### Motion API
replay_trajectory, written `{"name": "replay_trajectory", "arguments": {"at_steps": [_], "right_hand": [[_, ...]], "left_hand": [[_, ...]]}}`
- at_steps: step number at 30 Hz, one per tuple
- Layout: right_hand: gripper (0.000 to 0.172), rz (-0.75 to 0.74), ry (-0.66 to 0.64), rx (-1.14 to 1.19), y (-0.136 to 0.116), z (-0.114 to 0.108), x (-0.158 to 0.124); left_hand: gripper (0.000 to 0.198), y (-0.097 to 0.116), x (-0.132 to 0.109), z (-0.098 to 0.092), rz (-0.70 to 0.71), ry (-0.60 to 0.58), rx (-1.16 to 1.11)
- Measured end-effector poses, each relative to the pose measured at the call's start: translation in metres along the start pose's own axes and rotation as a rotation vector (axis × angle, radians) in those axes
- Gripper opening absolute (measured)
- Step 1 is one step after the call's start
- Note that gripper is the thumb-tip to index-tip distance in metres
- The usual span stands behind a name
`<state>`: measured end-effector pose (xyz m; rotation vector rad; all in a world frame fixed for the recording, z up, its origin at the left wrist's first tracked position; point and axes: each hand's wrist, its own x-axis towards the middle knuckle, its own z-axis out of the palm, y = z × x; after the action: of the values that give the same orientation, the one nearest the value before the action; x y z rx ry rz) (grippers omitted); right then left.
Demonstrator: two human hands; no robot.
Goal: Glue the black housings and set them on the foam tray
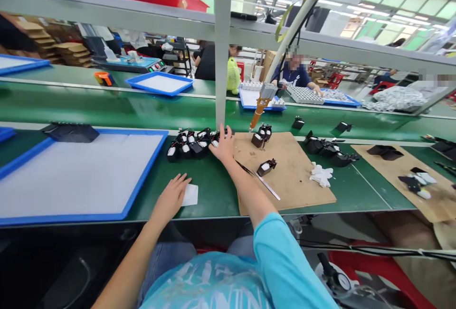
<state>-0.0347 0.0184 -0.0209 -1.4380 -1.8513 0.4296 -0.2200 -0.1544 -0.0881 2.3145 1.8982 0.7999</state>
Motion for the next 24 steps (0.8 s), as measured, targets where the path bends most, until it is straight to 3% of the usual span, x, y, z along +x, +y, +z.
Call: {"name": "replay_trajectory", "arguments": {"at_steps": [4, 7, 10, 12, 15, 18, 21, 24], "right_hand": [[0.098, 0.033, -0.069, -0.072, -0.012, 0.013, -0.005], [0.101, 0.052, -0.140, -0.113, -0.021, 0.020, -0.008], [0.103, 0.045, -0.250, -0.143, -0.031, 0.016, -0.010], [0.102, 0.032, -0.336, -0.155, -0.037, 0.000, -0.013], [0.087, -0.019, -0.454, -0.148, -0.042, -0.049, -0.023], [0.061, -0.096, -0.538, -0.102, -0.030, -0.119, -0.036], [0.043, 0.017, -0.426, -0.169, 0.008, -0.187, -0.040], [0.035, 0.192, -0.280, -0.305, 0.073, -0.237, -0.036]], "left_hand": [[0.042, 0.004, -0.017, 0.021, 0.073, -0.042, 0.086], [0.043, 0.023, -0.025, 0.034, 0.269, -0.091, -0.012], [0.049, 0.051, -0.029, 0.031, 0.518, -0.194, -0.252], [0.055, 0.064, -0.028, 0.020, 0.573, -0.285, -0.409], [0.055, 0.065, -0.018, 0.001, 0.477, -0.331, -0.521], [0.044, 0.050, -0.008, -0.006, 0.353, -0.246, -0.505], [0.038, 0.036, -0.006, 0.000, 0.280, -0.187, -0.440], [0.035, 0.032, -0.013, 0.011, 0.263, -0.178, -0.397]]}}
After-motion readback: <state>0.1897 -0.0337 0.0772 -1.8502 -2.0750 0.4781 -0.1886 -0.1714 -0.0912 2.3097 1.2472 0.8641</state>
